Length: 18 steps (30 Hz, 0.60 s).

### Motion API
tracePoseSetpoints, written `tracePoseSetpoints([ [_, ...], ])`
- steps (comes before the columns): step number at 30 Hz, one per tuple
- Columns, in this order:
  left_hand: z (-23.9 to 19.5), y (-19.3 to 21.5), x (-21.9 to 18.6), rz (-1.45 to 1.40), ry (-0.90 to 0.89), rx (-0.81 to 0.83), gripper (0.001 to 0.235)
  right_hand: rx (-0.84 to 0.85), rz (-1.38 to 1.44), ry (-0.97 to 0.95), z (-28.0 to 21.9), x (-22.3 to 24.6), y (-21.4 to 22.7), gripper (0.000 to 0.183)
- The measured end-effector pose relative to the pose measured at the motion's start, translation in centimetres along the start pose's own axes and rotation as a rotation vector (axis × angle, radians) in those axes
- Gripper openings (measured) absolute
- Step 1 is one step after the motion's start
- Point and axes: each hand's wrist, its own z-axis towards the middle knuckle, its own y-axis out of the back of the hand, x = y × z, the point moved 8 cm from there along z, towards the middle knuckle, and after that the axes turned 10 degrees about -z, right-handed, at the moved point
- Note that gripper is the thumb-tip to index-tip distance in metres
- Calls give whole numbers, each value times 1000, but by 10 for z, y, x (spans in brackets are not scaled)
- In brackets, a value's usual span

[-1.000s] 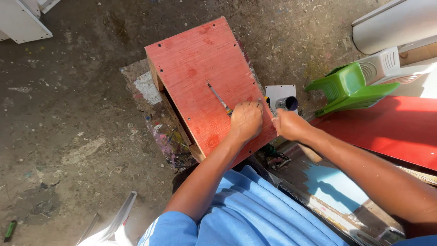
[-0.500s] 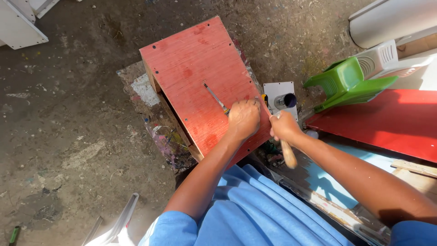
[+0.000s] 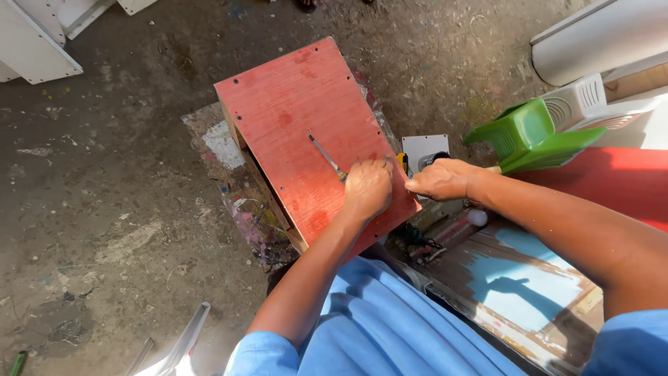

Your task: Driving screws into a board using a power drill and using a scraper to adjust the surface

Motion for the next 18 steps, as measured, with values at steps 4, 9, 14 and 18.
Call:
tracePoseSetpoints([
  [4, 2, -3, 6, -45, 4, -16, 24, 269, 550, -744, -8, -3, -50, 26],
  [9, 1, -3, 3, -63, -19, -55, 22, 46, 1470, -1764, -37, 43, -66, 52],
  [14, 2, -11, 7, -40, -24, -12, 21, -190, 1932, -1761, -42, 49, -73, 35],
  [18, 0, -10, 5, -60, -38, -30, 25, -293, 1909, -1740, -53, 51, -39, 22],
])
